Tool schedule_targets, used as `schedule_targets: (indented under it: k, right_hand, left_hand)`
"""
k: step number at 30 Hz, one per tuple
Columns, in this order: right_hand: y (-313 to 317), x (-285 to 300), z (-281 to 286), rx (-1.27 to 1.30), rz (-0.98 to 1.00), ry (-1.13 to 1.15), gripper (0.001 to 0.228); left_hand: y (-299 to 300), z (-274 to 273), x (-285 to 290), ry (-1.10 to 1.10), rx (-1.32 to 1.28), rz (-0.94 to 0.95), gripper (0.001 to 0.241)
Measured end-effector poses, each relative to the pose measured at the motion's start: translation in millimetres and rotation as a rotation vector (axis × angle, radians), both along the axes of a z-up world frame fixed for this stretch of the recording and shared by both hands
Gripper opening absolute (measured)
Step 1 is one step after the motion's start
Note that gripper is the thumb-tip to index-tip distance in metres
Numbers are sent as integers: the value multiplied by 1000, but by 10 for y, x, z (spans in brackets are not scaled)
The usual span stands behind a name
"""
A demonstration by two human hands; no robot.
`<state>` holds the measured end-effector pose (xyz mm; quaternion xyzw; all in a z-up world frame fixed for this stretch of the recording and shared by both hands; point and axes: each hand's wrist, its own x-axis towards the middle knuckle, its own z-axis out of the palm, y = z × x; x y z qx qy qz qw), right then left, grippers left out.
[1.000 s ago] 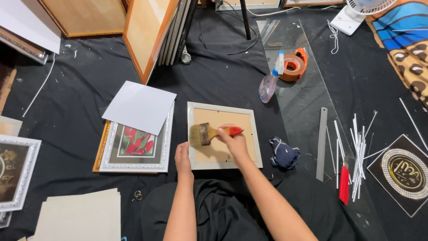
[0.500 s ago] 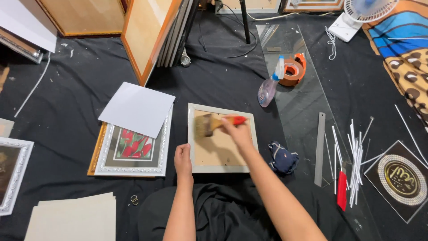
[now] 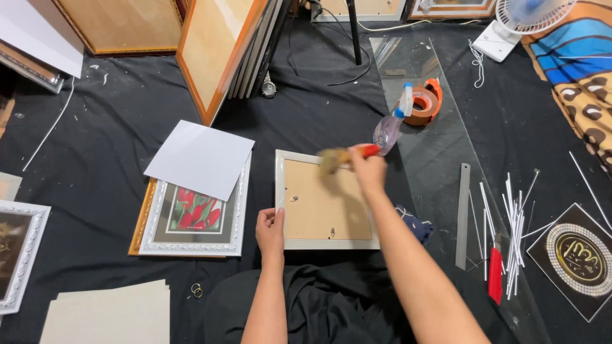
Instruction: The person cleans the glass surface of a gold-framed picture with a spray and cloth, then flips the frame and brushes the back. The person handles one frame at a time, wiping the front and back surfaces.
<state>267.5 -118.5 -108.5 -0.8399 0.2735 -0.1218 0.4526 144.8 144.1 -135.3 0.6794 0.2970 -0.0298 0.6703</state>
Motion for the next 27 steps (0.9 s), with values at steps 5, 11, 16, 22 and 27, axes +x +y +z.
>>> schedule_targets:
  k: [5, 11, 16, 22, 27]
  right_hand:
    - [944, 7, 245, 640, 230, -122, 32]
    - [164, -193, 31, 209, 96, 126, 42]
    - [-1073, -309, -500, -351, -188, 76, 17]
    - [-538, -444, 162, -123, -91, -99, 13]
    - [-666, -445, -157, -135, -45, 92, 18]
  left_hand:
    - [-8, 148, -30, -14, 27, -23, 28]
    - [-12, 169, -58, -31, 22, 2, 27]
    - [-2, 98, -16, -42, 14, 23, 26]
    - [-4, 96, -33, -71, 33, 5, 29]
    - [21, -19, -58, -85, 48, -11, 30]
